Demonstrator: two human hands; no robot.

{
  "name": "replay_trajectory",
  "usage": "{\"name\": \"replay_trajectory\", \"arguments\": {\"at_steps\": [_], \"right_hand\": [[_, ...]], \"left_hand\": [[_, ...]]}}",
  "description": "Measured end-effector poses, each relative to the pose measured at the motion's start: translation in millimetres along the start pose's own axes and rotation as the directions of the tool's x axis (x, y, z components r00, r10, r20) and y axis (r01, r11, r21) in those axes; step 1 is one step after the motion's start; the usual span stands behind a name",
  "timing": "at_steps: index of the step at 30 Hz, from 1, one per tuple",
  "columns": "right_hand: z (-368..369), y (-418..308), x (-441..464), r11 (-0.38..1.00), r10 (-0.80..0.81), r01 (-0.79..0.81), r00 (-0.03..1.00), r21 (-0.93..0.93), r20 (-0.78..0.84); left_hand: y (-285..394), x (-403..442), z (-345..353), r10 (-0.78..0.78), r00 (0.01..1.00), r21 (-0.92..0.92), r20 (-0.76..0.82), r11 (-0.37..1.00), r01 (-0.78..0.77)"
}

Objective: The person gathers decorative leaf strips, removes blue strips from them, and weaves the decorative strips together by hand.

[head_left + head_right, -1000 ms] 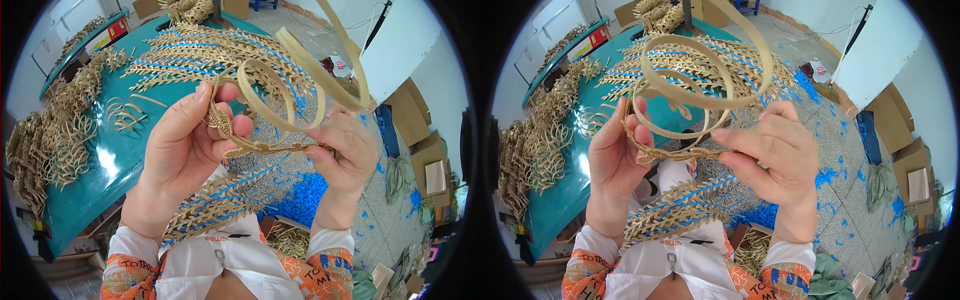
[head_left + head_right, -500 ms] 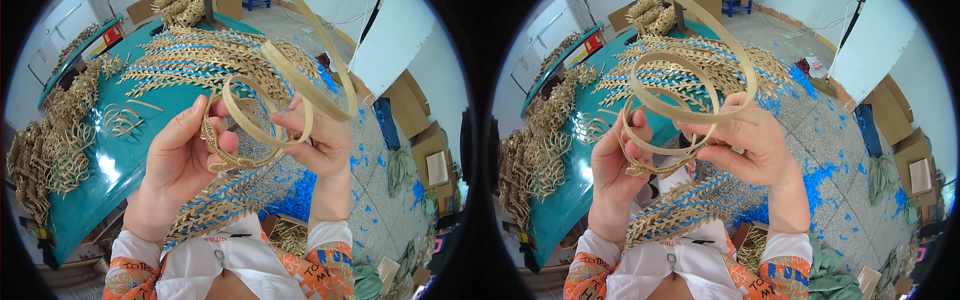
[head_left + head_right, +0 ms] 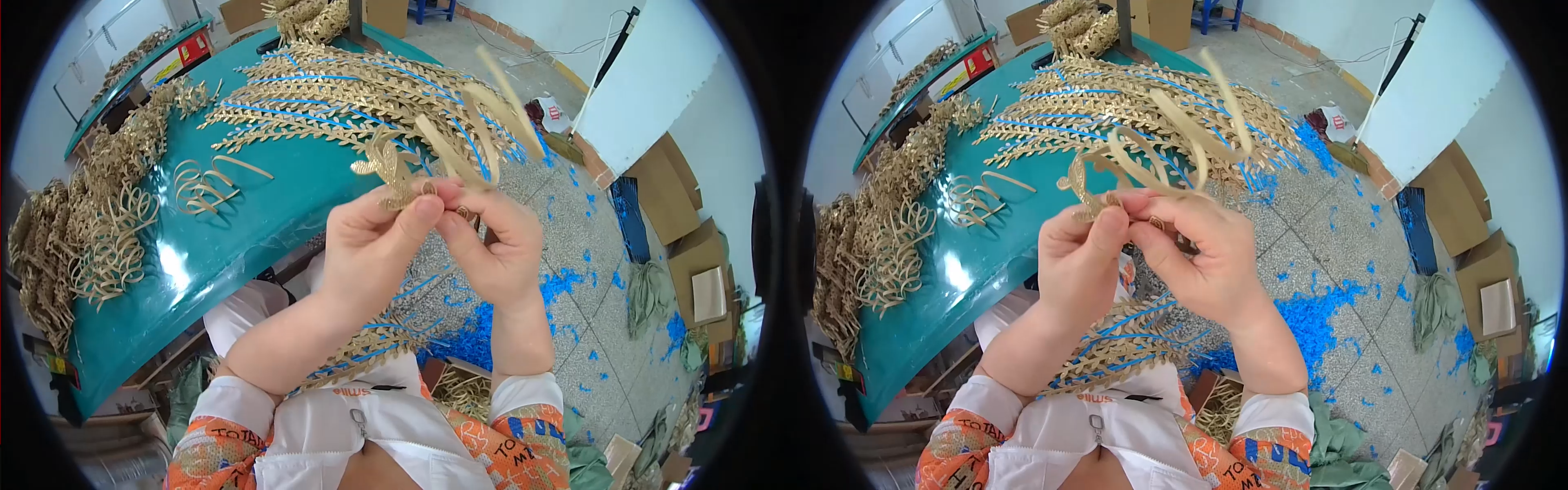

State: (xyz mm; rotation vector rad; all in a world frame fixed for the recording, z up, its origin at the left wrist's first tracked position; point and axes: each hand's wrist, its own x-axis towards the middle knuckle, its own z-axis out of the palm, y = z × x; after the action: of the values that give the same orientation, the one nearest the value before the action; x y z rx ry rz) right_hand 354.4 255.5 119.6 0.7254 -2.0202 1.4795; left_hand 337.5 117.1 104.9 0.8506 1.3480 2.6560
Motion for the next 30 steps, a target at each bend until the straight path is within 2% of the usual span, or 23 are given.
{"name": "replay_trajectory", "arguments": {"at_steps": [2, 3, 4, 5, 6, 8, 9, 11, 14, 15, 16, 17, 18, 19, 21, 26, 28, 30], "right_hand": [[2, -7, -9, 0.996, 0.077, -0.078, 0.997, 0.051, 0.016], [5, -8, -14, 0.976, 0.083, -0.055, 0.988, 0.212, -0.130], [6, -5, -15, 0.956, 0.096, -0.037, 0.977, 0.291, -0.190], [7, -2, -17, 0.931, 0.107, -0.009, 0.962, 0.365, -0.250], [5, 4, -18, 0.938, 0.127, -0.030, 0.956, 0.346, -0.263], [2, 17, -23, 0.942, 0.145, -0.049, 0.951, 0.333, -0.272], [0, 22, -28, 0.936, 0.154, -0.108, 0.982, 0.336, -0.113], [0, 19, -36, 0.929, 0.155, -0.166, 0.986, 0.332, 0.059], [0, -5, -38, 0.891, 0.318, -0.299, 0.948, 0.341, 0.001], [-1, -15, -34, 0.933, 0.316, -0.299, 0.947, 0.199, -0.060], [-2, -21, -32, 0.953, 0.304, -0.300, 0.945, 0.051, -0.122], [-1, -21, -30, 0.952, 0.304, -0.300, 0.946, 0.054, -0.114], [0, -22, -28, 0.981, 0.192, -0.189, 0.972, 0.033, -0.134], [1, -22, -25, 0.997, 0.077, -0.077, 0.985, 0.007, -0.153], [-1, -25, -20, 0.997, 0.072, -0.074, 0.986, -0.009, -0.148], [-6, -32, -12, 0.996, 0.060, -0.069, 0.990, -0.062, -0.129], [-8, -29, -8, 0.993, -0.096, 0.089, 0.991, -0.074, -0.093], [-10, -31, -4, 0.988, -0.115, 0.106, 0.991, -0.109, -0.075]], "left_hand": [[5, 5, 4, 0.043, 0.997, -0.028, -0.062, 0.999, -0.044], [12, 9, 1, 0.007, 0.998, 0.048, -0.063, 0.999, -0.004], [17, 12, -1, -0.025, 0.997, 0.123, -0.068, 0.992, 0.033], [21, 14, 0, -0.028, 0.995, 0.040, -0.096, 0.999, 0.032], [24, 17, -2, -0.017, 0.994, 0.040, -0.109, 0.999, 0.022], [33, 20, -8, 0.013, 0.999, -0.119, -0.050, 0.993, -0.019], [40, 21, -10, 0.011, 0.999, -0.106, -0.050, 0.994, -0.016], [45, 23, -13, 0.032, 0.999, -0.136, -0.044, 0.990, -0.038], [53, 23, -19, 0.026, 0.999, -0.162, -0.026, 0.986, -0.030], [55, 22, -22, -0.004, 1.000, -0.157, -0.014, 0.988, 0.002], [57, 21, -23, 0.000, 1.000, -0.153, -0.024, 0.988, -0.004], [57, 20, -23, -0.018, 1.000, -0.235, 0.004, 0.972, 0.018], [58, 19, -23, -0.034, 0.999, -0.317, 0.035, 0.948, 0.044], [59, 18, -24, -0.033, 0.999, -0.318, 0.032, 0.947, 0.042], [62, 16, -23, -0.092, 0.992, -0.421, 0.085, 0.899, 0.119], [70, 11, -23, -0.160, 0.982, -0.473, 0.096, 0.861, 0.186], [72, 9, -25, -0.179, 0.978, -0.481, 0.106, 0.852, 0.208], [73, 8, -25, -0.196, 0.973, -0.523, 0.120, 0.821, 0.230]]}}
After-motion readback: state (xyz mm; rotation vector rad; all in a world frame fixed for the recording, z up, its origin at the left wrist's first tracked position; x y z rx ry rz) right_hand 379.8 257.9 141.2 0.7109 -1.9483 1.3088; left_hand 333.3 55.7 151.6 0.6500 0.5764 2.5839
